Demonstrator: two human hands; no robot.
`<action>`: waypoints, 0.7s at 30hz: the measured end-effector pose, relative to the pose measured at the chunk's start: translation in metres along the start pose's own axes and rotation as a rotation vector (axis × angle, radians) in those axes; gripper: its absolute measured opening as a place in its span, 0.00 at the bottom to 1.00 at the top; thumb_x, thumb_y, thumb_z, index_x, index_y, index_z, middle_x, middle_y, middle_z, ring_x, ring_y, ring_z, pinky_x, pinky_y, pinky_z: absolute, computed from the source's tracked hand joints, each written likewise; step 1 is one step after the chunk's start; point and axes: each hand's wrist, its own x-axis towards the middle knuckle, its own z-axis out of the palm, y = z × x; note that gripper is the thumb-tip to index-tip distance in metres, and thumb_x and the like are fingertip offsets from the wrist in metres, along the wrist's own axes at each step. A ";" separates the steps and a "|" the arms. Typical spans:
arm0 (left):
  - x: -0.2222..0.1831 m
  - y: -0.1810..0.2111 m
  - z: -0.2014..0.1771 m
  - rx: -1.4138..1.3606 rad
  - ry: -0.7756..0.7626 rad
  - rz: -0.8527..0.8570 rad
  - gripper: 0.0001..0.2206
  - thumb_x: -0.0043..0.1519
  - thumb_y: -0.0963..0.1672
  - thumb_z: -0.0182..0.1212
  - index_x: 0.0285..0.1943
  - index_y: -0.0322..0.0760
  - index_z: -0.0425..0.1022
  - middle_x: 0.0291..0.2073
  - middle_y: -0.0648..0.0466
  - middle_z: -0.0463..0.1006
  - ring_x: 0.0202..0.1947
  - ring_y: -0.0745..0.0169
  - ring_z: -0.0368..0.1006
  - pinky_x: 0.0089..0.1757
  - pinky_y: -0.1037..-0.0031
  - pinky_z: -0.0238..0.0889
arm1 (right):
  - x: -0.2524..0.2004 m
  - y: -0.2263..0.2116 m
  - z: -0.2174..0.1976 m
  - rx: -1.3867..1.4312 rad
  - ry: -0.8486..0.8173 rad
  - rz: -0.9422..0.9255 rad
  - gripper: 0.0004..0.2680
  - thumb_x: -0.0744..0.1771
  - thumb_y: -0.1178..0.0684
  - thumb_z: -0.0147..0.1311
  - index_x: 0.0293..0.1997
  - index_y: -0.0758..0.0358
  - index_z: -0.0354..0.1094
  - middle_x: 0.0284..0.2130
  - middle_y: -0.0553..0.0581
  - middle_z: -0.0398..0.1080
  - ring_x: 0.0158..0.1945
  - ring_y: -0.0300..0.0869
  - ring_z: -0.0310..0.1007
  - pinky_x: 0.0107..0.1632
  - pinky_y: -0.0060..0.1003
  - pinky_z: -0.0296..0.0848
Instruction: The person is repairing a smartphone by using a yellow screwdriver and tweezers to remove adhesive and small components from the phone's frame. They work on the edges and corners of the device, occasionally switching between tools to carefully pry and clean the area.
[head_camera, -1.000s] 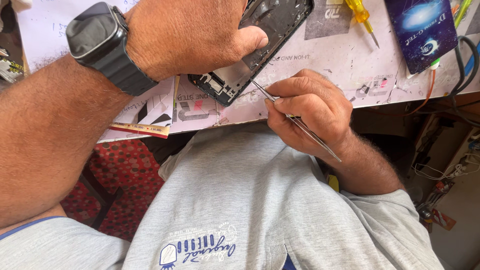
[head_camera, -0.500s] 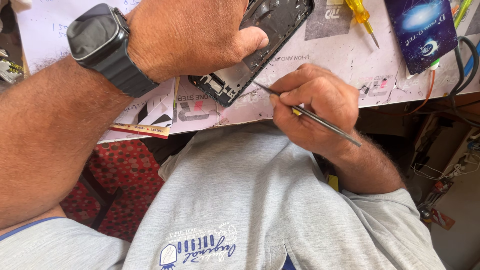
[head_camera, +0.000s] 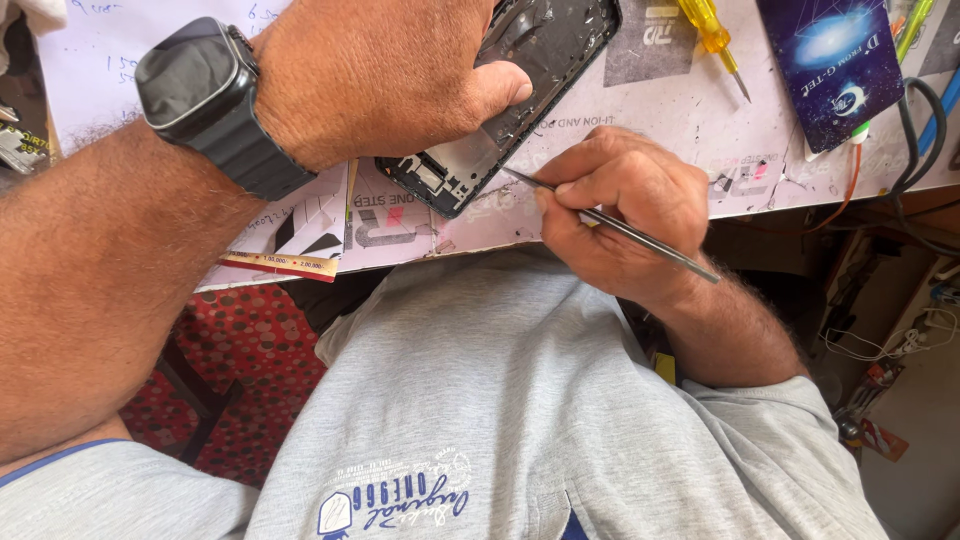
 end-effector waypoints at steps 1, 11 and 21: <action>0.000 0.000 -0.001 0.005 0.000 0.002 0.21 0.62 0.53 0.69 0.41 0.26 0.79 0.24 0.37 0.78 0.23 0.40 0.75 0.26 0.56 0.68 | 0.000 0.000 -0.001 -0.020 0.016 0.009 0.10 0.66 0.71 0.60 0.37 0.68 0.60 0.35 0.67 0.75 0.35 0.45 0.79 0.30 0.33 0.77; 0.001 0.005 -0.004 -0.068 0.014 -0.021 0.20 0.61 0.50 0.70 0.44 0.25 0.78 0.25 0.37 0.78 0.23 0.39 0.75 0.27 0.56 0.68 | -0.003 0.006 -0.007 -0.057 0.050 0.043 0.09 0.67 0.70 0.60 0.38 0.68 0.60 0.34 0.66 0.75 0.30 0.41 0.78 0.27 0.32 0.74; 0.002 0.005 -0.010 -0.119 -0.009 -0.027 0.19 0.61 0.49 0.70 0.46 0.25 0.77 0.29 0.36 0.78 0.27 0.37 0.75 0.31 0.55 0.68 | 0.001 0.001 -0.002 0.014 0.018 0.020 0.09 0.67 0.68 0.61 0.38 0.66 0.60 0.34 0.64 0.75 0.31 0.41 0.77 0.30 0.33 0.75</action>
